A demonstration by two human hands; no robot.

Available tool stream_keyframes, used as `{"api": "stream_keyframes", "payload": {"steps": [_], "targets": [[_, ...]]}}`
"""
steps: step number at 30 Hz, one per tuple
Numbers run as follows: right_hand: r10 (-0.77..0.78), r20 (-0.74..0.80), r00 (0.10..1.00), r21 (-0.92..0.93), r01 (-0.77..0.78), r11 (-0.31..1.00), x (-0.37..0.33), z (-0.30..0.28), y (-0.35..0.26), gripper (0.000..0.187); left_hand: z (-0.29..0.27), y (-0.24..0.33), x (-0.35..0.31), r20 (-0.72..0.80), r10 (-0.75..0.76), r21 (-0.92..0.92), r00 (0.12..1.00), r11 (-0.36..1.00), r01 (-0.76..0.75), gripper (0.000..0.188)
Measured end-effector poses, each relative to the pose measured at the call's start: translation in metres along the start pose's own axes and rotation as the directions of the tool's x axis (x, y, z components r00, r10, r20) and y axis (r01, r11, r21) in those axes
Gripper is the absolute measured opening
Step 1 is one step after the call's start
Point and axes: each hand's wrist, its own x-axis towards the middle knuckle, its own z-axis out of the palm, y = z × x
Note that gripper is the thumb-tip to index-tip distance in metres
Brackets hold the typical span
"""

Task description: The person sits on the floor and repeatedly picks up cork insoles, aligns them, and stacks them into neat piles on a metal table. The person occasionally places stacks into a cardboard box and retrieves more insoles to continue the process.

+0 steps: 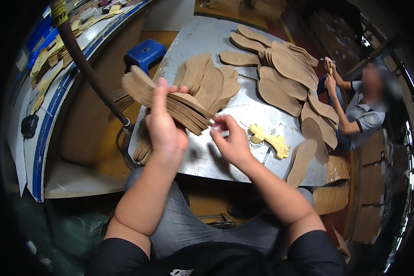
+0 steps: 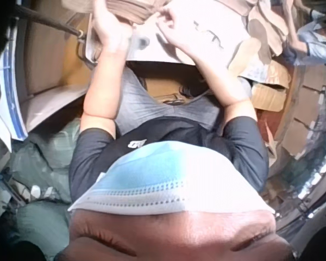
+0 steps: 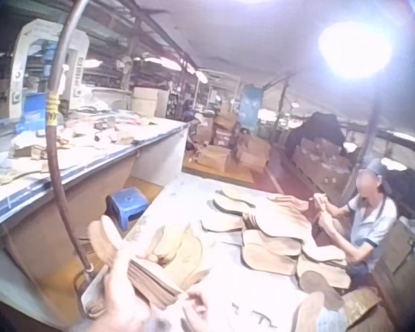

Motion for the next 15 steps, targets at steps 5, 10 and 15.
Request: {"api": "stream_keyframes", "payload": {"steps": [5,10,15], "targets": [[-0.395,0.305,0.867,-0.535,0.499,0.682,0.037,0.005,-0.026,0.056,0.002,0.021,0.016,-0.121,0.143,-0.006,0.982,0.989,-0.145,0.047],[-0.359,0.353,0.864,-0.685,0.500,0.530,0.037,0.022,-0.007,0.052,0.003,0.015,0.016,-0.135,0.139,0.019,0.981,0.990,-0.137,0.047],[-0.484,0.165,0.859,-0.674,0.457,0.580,0.036,0.015,0.014,0.041,0.001,-0.011,-0.006,-0.010,0.086,0.102,0.996,0.991,-0.085,0.040]]}}
